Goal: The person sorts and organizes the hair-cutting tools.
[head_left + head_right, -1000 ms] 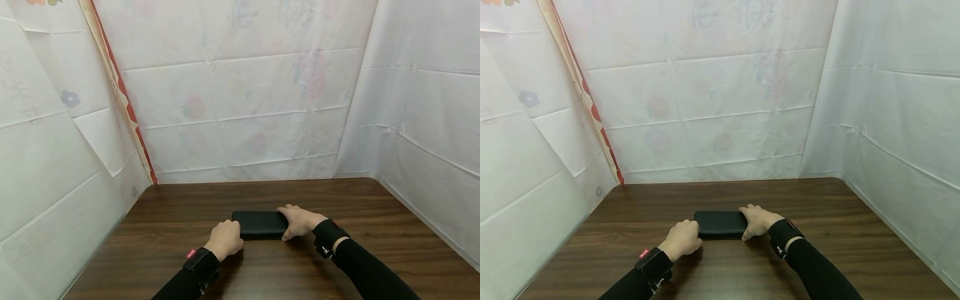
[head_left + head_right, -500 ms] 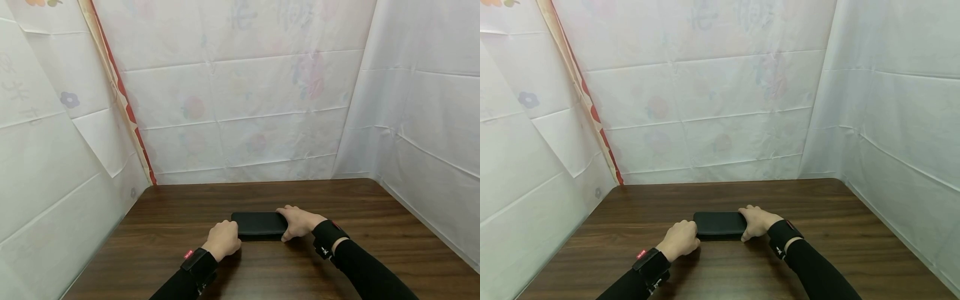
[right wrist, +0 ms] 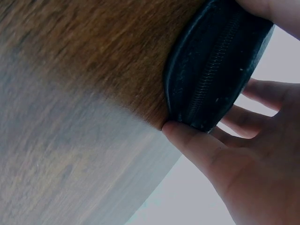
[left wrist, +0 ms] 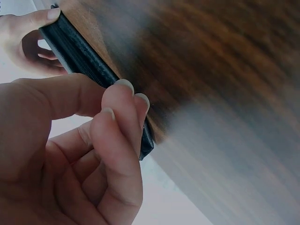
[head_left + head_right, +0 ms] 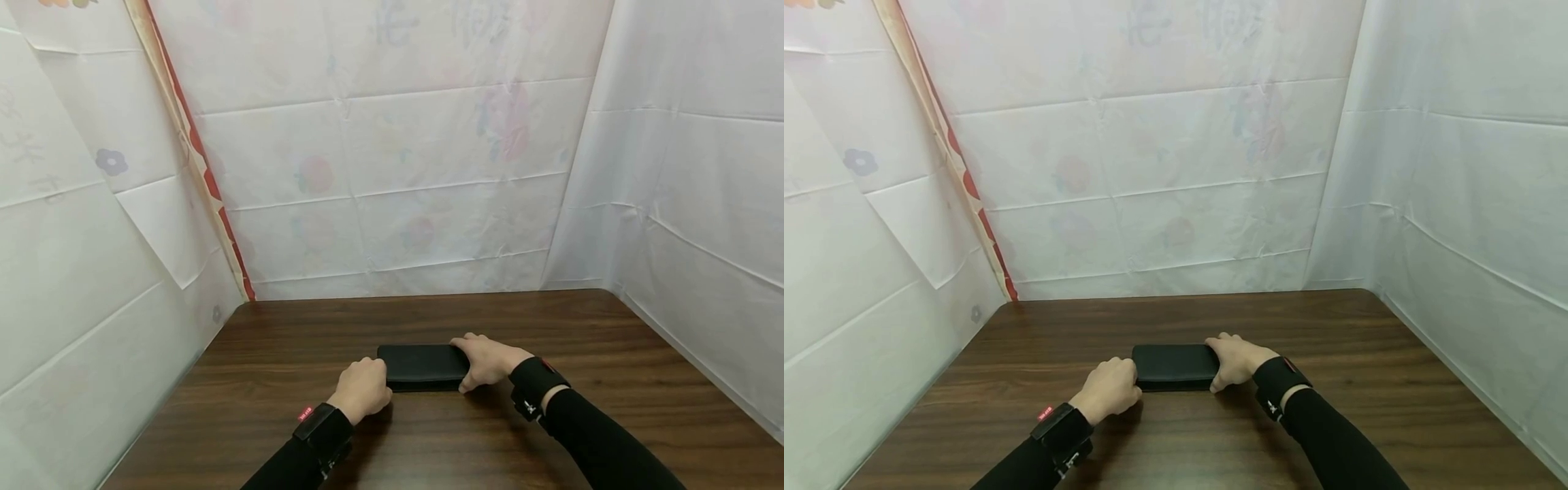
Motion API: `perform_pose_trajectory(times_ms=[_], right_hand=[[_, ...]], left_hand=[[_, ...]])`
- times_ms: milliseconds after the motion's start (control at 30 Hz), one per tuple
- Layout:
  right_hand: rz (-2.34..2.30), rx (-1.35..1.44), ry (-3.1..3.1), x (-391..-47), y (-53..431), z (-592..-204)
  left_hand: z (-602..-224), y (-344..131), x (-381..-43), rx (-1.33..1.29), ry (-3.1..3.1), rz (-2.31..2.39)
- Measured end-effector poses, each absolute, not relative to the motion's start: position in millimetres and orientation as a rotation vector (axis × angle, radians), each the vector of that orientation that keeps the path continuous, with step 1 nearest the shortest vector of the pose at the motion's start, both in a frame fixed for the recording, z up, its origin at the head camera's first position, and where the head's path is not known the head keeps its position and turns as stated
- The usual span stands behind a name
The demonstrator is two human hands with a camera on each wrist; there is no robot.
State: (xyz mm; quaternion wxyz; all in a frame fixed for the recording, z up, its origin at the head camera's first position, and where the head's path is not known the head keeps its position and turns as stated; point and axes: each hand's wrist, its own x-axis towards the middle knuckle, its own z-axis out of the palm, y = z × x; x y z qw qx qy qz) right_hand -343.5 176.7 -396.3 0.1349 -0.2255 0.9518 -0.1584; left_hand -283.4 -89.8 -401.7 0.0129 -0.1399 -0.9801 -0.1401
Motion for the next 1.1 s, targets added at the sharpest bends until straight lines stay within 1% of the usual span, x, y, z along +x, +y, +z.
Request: perform_pose_trajectory(times_ms=[1100], right_hand=[[-0.457,-0.668,2.75,-343.6,177.2,-394.6]], left_hand=[[-401.4,-94.5,-283.8,-0.489,-3.043,-0.448]])
